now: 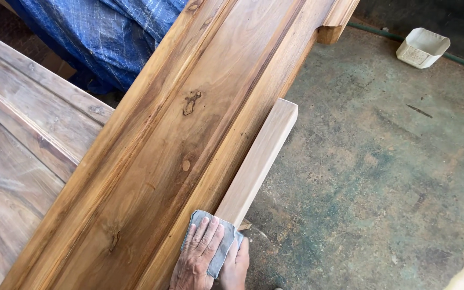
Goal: Sanding a wooden door frame or panel using sandpaper and a power sander.
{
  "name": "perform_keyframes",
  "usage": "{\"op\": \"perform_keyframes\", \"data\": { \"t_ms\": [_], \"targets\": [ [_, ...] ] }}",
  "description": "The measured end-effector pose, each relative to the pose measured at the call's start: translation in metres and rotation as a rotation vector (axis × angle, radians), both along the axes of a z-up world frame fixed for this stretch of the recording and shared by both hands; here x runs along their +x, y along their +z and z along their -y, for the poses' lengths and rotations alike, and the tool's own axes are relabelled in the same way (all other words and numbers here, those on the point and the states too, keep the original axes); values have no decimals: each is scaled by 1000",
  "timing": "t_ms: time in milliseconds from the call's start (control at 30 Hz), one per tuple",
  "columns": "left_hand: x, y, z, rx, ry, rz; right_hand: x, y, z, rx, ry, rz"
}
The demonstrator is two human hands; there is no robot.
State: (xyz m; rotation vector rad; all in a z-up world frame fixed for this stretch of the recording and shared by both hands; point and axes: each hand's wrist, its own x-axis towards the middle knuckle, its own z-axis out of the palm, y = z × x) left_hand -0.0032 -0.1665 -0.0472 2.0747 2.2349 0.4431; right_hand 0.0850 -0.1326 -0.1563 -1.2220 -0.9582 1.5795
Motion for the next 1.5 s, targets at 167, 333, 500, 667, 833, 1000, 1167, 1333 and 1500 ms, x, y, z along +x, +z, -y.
{"op": "perform_keyframes", "data": {
  "t_ms": [167,333,500,667,833,1000,1167,1333,1500],
  "targets": [
    [9,30,-6,3,53,143,0,68,-156,115,-39,183],
    [10,33,0,57,152,264,1,99,-175,339,-135,193],
    [6,21,-2,112,119,219,14,65,-46,358,55,178],
    [-1,8,2,106,68,192,6,105,-188,340,-102,214],
    [-9,-25,1,224,-34,104,3,117,-256,372,-181,279],
    [-14,-50,5,210,27,-89,14,85,-128,531,-23,178],
    [-9,-37,2,191,36,-131,9,86,-244,482,-70,239],
    [7,33,-10,87,0,176,0,94,-315,554,-212,248],
    [9,29,-10,-24,88,197,3,84,-183,382,-98,253]
  ]
}}
